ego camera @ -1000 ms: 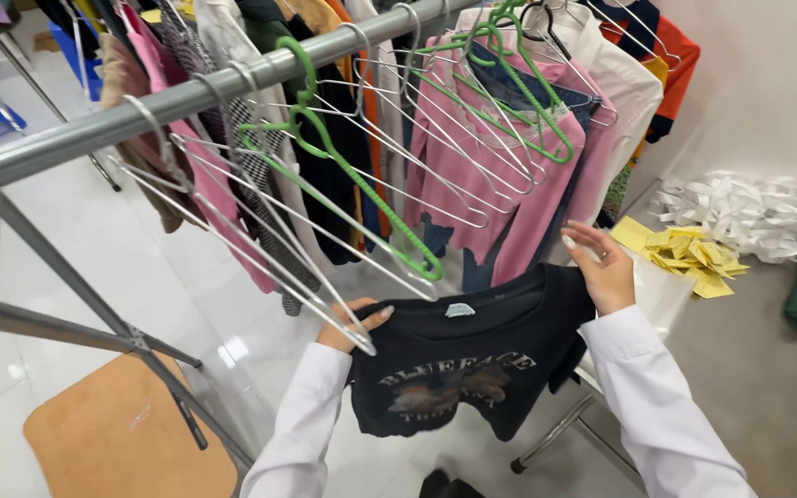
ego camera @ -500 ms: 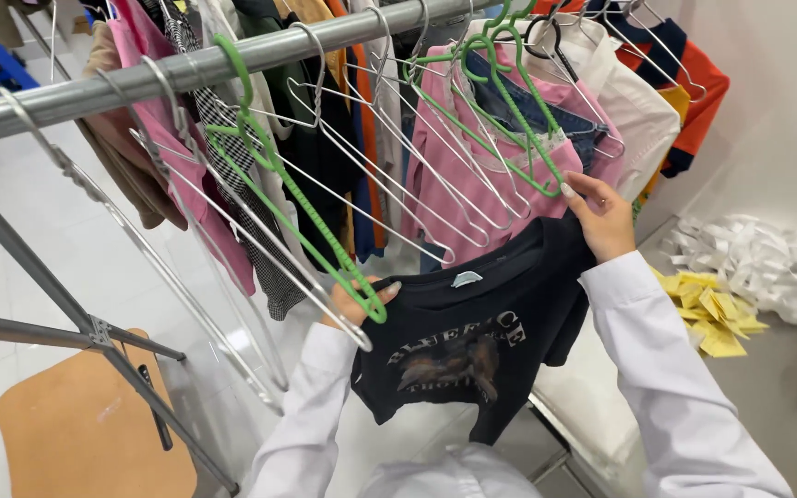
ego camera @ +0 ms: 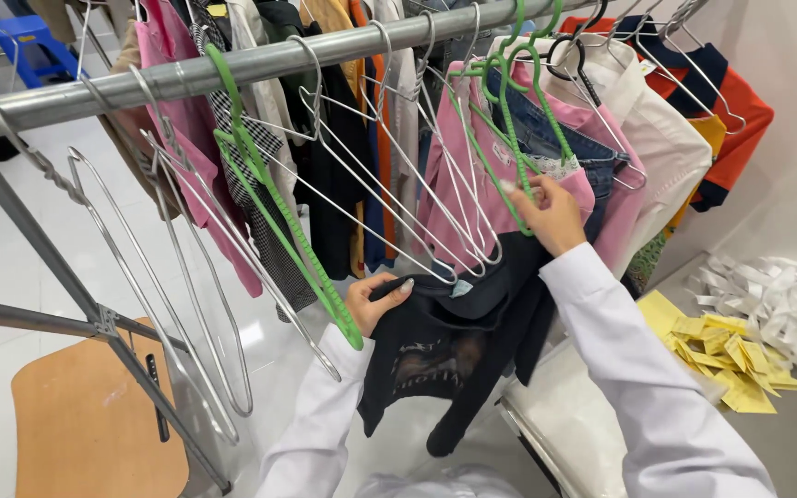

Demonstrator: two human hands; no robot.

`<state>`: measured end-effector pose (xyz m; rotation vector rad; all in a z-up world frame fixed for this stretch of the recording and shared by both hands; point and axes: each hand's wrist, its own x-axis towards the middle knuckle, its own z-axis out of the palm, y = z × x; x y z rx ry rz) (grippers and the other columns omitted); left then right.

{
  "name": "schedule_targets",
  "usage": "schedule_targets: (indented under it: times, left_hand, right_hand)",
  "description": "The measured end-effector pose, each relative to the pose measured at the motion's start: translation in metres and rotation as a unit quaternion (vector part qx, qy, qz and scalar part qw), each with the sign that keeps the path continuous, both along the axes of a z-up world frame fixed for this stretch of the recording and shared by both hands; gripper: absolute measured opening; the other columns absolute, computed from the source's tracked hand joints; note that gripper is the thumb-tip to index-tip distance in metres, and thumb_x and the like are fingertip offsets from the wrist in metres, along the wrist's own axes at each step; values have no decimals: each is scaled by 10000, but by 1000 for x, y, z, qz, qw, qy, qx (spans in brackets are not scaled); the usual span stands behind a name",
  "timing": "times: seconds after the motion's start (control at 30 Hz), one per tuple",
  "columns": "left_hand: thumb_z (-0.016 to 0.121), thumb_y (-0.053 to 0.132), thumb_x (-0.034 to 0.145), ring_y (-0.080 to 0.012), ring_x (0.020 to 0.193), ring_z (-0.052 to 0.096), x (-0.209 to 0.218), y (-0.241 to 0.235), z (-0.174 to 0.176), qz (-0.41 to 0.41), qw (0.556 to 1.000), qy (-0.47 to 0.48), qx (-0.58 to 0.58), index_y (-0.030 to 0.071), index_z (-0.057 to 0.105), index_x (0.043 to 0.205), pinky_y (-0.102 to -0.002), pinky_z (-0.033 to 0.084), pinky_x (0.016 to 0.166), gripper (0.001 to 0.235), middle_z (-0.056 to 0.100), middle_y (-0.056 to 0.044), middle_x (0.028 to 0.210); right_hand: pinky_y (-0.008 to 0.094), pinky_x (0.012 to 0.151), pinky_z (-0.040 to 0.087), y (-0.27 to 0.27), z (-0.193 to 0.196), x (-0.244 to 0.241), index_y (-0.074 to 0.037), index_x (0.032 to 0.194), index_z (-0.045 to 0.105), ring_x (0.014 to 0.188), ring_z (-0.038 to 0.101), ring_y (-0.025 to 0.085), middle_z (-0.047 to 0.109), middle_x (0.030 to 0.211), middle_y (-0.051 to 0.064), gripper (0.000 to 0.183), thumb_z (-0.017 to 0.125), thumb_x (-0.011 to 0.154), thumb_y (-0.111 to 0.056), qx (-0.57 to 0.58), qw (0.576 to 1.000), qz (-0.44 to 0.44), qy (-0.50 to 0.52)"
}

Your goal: The person picks up folded garments from a metal table, including a black t-shirt, a checkered shirt, denim shorts, and a brown top. They place each item onto a hanger and hang it on a clothing rack filled with other garments.

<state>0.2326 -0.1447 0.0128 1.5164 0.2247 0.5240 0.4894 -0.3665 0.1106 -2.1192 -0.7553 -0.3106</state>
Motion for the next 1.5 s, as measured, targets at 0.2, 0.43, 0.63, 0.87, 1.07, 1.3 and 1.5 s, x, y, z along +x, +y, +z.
schedule_targets:
  times: [0.2,0.43,0.63,0.87,1.07,1.3,1.5]
  left_hand:
    - [840,292,857,-57,506,531,-10,-12,24,15,999,-28,-15,113,780,767,-164,431,457,210,618,-64,492]
    - [827,334,882,-23,505,519,1,0,-9,8,999,-50,20,139,782,766,-154,429,460,231,605,-18,487]
    - [850,353,866,-64,528,492,-15,4,-4,40,999,-22,-2,119,776,794,-189,417,515,256,584,-36,508]
    - [866,381,839,-72,571,532,-43,7,-32,27,999,11,18,174,785,827,-192,424,586,223,611,-10,547]
    - [891,377,824,-101,614,541,-90,-14,-39,21,999,23,18,126,779,827,-238,439,580,275,646,-35,615]
    - [870,267,801,-71,704,538,-175,-81,-42,-84,995,58,6,159,790,847,-202,425,628,141,656,14,671]
    - [855,304,821,-99,645,588,-242,-121,-94,-174,973,127,80,202,793,834,-221,474,614,120,692,14,650]
  right_hand:
    - [507,758,502,14,-7,11,-82,943,606,799,659,423,614,737,195,191,611,965,-272,-21,989,-20,-145]
    - [501,795,524,3,-9,11,-92,964,564,852,634,405,560,926,125,223,618,1044,-294,19,973,-26,-229]
    - [503,741,451,-20,14,-64,-111,1038,546,779,613,404,613,802,201,237,547,1082,-344,95,993,-2,-69]
    - [199,507,396,-86,-35,-122,-81,1295,470,542,507,86,652,705,64,197,451,1141,-202,250,964,92,3]
    - [274,700,420,-137,-61,-227,-60,1096,591,707,515,165,664,854,108,157,527,1135,-198,268,961,-37,-57]
    - [174,620,481,-181,-73,-322,-77,1374,472,648,557,113,582,782,78,284,521,1143,-234,388,920,-34,54]
    - [153,341,305,-215,-142,-423,-30,1240,556,382,375,32,529,643,41,384,379,1146,-358,355,922,-59,142]
